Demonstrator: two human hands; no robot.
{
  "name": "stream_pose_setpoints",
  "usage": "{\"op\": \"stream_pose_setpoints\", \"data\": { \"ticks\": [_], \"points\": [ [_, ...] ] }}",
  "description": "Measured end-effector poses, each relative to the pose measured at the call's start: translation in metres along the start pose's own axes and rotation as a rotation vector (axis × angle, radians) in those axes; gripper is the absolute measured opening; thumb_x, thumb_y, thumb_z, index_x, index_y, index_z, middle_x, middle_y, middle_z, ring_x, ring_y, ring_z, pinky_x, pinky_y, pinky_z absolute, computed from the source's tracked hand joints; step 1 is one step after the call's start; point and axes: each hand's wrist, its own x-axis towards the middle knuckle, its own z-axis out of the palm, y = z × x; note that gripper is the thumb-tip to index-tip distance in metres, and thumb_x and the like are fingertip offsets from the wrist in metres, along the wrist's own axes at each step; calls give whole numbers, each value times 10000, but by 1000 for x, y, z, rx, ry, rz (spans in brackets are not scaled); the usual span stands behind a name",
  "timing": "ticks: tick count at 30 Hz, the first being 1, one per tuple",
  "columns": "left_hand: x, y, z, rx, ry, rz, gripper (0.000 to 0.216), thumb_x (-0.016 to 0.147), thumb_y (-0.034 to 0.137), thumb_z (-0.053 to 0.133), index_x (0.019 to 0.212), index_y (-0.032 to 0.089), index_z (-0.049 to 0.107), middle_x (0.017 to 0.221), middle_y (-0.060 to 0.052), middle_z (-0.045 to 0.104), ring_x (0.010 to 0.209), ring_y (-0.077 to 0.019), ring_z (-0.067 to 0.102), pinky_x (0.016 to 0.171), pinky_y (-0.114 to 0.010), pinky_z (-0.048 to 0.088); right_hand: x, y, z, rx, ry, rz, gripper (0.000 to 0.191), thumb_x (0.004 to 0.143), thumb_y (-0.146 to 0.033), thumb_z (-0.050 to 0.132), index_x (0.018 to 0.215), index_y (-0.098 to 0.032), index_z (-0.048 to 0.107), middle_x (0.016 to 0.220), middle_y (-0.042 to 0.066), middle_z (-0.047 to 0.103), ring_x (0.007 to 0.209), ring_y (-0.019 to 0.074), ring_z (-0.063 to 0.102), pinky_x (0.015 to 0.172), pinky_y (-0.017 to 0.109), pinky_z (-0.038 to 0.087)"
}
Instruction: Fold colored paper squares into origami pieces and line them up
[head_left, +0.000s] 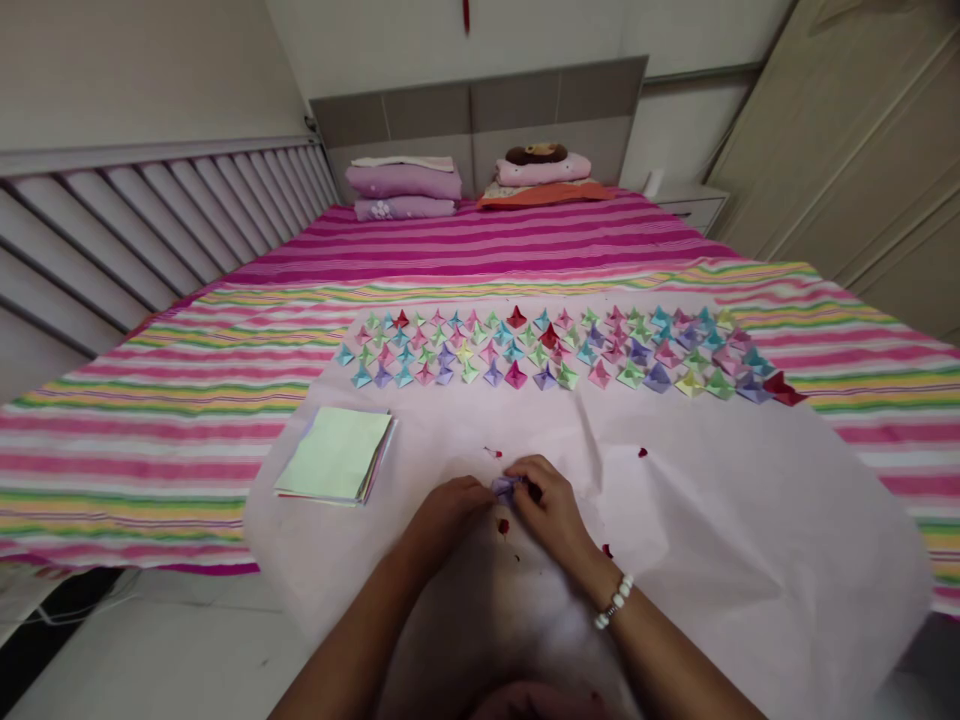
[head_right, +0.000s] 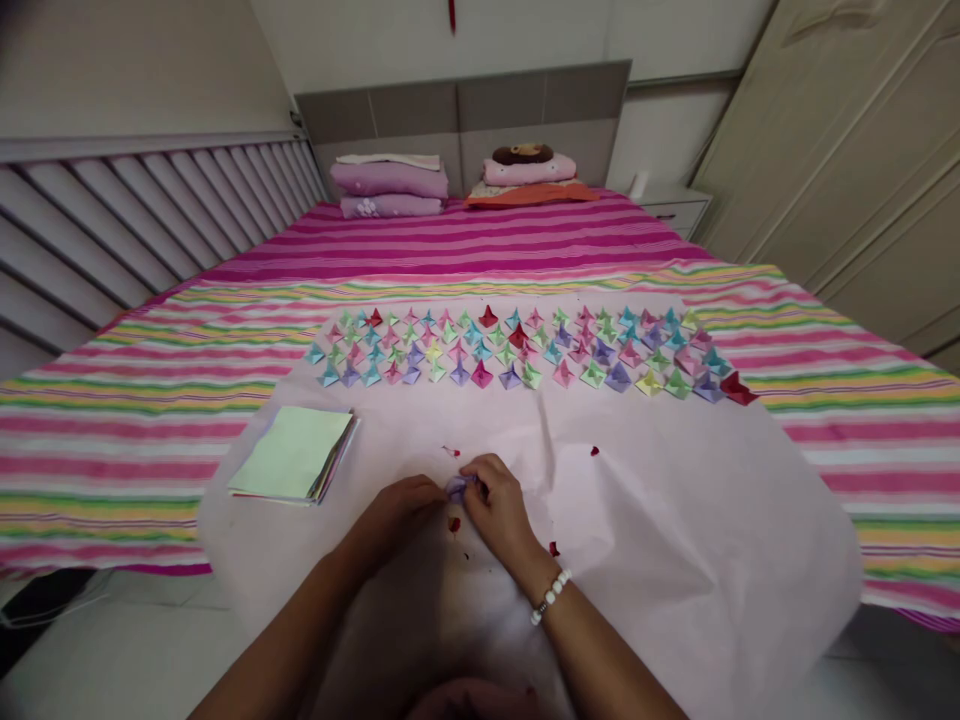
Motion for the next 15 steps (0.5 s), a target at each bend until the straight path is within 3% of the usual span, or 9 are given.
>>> {"op": "stream_pose_setpoints", "data": {
  "ticks": [6,11,15],
  "points": [
    [-1,9,-8,-16,85,-35,228,906,183,483,978,184,699,905,-54,713,845,-186,653,775,-294,497,-5,-6,-5,43,78,-40,183,879,-204,535,1041,-193,619,1005,91,611,717,164,576,645,309,504],
    [-2,14,-15,72,186,-67,226,911,193,476,982,164,689,890,-71,706,851,-204,652,781,-324,511,-8,2,-8,1,255,-16,115,885,-215,556,982,-184,608,959,87,608,780,187,592,640,309,497],
    [-3,11,-19,146,283,-52,242,911,180,456,985,132,681,884,-101,698,836,-221,651,778,-355,526,-9,8,-6,-22,257,-71,81,885,-181,554,945,-192,608,937,81,616,870,204,597,729,331,503]
  ]
}}
